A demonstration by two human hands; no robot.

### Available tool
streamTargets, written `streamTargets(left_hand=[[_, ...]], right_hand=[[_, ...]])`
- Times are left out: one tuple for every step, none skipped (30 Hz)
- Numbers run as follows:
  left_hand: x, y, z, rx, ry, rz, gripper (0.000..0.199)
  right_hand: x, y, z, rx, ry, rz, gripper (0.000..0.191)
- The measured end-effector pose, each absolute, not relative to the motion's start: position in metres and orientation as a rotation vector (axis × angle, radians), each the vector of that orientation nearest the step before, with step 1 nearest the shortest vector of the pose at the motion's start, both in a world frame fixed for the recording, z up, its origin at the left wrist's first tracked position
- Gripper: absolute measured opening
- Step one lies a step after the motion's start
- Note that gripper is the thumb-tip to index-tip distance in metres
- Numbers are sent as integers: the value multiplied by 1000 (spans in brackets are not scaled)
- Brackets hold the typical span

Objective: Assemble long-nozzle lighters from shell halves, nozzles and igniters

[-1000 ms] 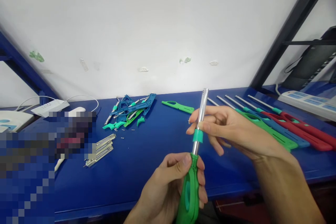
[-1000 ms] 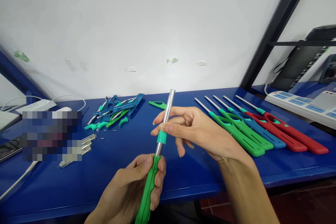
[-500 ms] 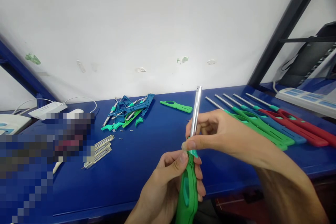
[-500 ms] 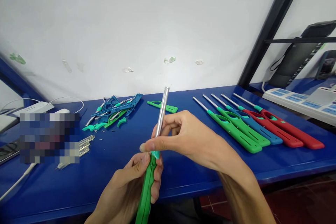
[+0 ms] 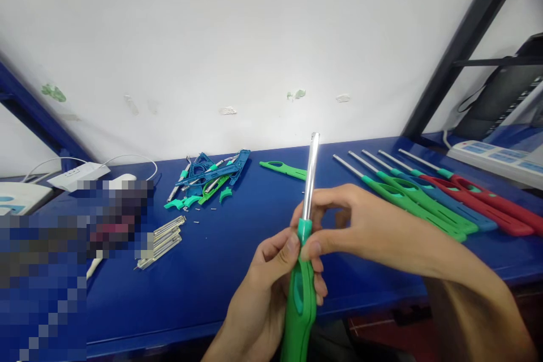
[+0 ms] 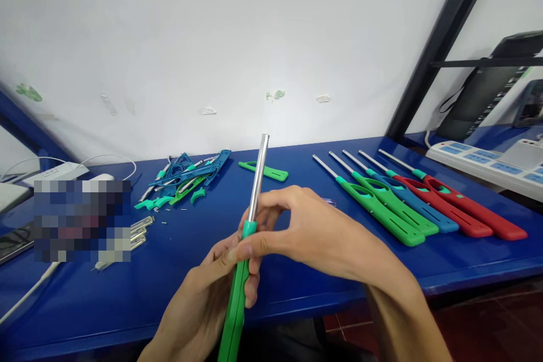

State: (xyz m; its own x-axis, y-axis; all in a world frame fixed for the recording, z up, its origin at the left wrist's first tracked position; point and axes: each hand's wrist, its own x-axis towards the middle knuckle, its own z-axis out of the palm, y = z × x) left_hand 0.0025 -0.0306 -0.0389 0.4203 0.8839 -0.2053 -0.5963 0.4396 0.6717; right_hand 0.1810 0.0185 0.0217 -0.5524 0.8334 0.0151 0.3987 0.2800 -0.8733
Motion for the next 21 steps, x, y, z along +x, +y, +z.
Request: streamTargets(left_hand=[[3,-31,-38,545,594,1002,31],[3,-31,-38,533,596,1018,31],[4,-31,-37,519,602,1036,31],[4,-31,-36,504,612,1058,32],[4,-30,-36,487,626,1086,33],[3,-30,-35,470,643,1119,34],[2,-28,-34,452,662,1158,33],[0,-26,-32,437,680,1201,32],[-2,-24,-29,425,697,1247,30],[-5,-21,-25,419,713,1297,29],[-8,-18,-21,418,726,1350,27],[-11,-15,-16,423,736,1403,25],[-14,-12,-11,435,741,1456,24],[-16,-10,-6,454,740,1505,23],[-17,-8,-1,477,733,1547,23],[-17,-6,4,502,724,1583,22],[-17,-5,7,527,714,1612,22],[-16,-3,11,550,704,1635,22],[-16,-2,13,569,697,1653,22],[-15,-1,15,584,690,1670,23],[-15,-1,16,596,685,1684,24]], right_hand=[[183,19,22,-1083,-2081,1191,22],[186,19,23,-1076,-2069,1163,26],[188,18,24,-1086,-2051,1122,28],[191,16,25,-1111,-2034,1071,30],[194,14,25,-1139,-2022,1025,31],[197,12,26,-1161,-2022,996,32],[200,10,26,-1173,-2036,992,34],[202,8,26,-1176,-2059,1012,37],[203,6,25,-1176,-2090,1052,39],[203,5,24,-1177,-2130,1108,41],[202,4,23,-1184,-2175,1159,43],[200,3,22,-1199,-2225,1197,42],[196,2,20,-1220,-2278,1220,40],[191,1,19,-1247,-2330,1231,36],[185,0,17,-1270,-2379,1223,33],[178,-1,16,-1283,-2419,1194,31],[170,-2,14,-1289,-2447,1145,32],[163,-4,12,-1283,-2472,1065,37],[155,-6,9,-1282,-2485,965,43],[148,-8,6,-1293,-2495,858,49],[142,-11,2,-1313,-2497,751,54]])
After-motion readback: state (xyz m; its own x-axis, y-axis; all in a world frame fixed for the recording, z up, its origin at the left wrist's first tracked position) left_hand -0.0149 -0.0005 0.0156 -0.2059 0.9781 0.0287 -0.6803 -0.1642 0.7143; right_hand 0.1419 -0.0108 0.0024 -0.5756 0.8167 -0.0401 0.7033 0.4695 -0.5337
